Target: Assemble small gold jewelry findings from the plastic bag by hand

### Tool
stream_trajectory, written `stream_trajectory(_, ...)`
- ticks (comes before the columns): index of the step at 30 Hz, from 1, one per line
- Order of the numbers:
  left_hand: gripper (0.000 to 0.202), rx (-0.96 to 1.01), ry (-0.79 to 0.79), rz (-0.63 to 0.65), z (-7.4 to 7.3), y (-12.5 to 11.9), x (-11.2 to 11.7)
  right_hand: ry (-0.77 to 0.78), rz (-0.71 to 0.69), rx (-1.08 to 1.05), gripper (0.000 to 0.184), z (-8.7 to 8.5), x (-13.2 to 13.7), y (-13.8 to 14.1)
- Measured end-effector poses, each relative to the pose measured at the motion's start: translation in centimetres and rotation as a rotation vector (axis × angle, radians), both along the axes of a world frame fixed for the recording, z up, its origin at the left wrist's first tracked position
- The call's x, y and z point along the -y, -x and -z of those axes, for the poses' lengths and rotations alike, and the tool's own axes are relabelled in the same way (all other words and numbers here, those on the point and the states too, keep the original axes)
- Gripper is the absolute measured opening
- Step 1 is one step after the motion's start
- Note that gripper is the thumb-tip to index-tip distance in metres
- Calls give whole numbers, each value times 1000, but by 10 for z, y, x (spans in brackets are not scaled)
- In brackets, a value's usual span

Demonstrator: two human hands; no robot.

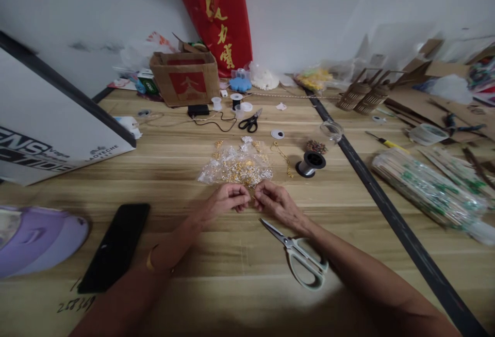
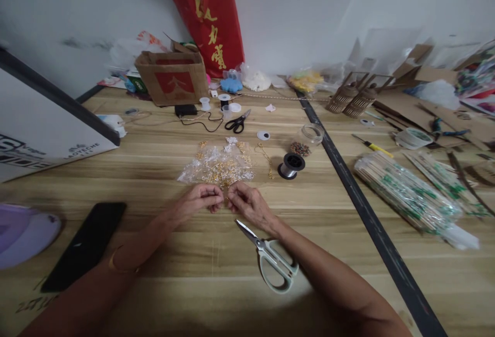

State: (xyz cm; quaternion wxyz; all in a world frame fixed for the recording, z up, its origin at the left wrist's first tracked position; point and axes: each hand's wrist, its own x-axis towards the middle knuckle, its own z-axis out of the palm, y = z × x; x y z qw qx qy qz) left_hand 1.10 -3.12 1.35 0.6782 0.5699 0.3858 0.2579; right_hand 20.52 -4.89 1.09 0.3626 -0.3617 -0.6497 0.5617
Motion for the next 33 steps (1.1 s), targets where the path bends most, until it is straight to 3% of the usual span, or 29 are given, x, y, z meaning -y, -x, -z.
stream_trajectory(15,24,24,-16,59,1,2,-1,-112,-18,127,30,-4,0,-3)
stream_trajectory(33,16,-41,-8,24,-1,1,-2,242,-37,-97,35,1,1,5)
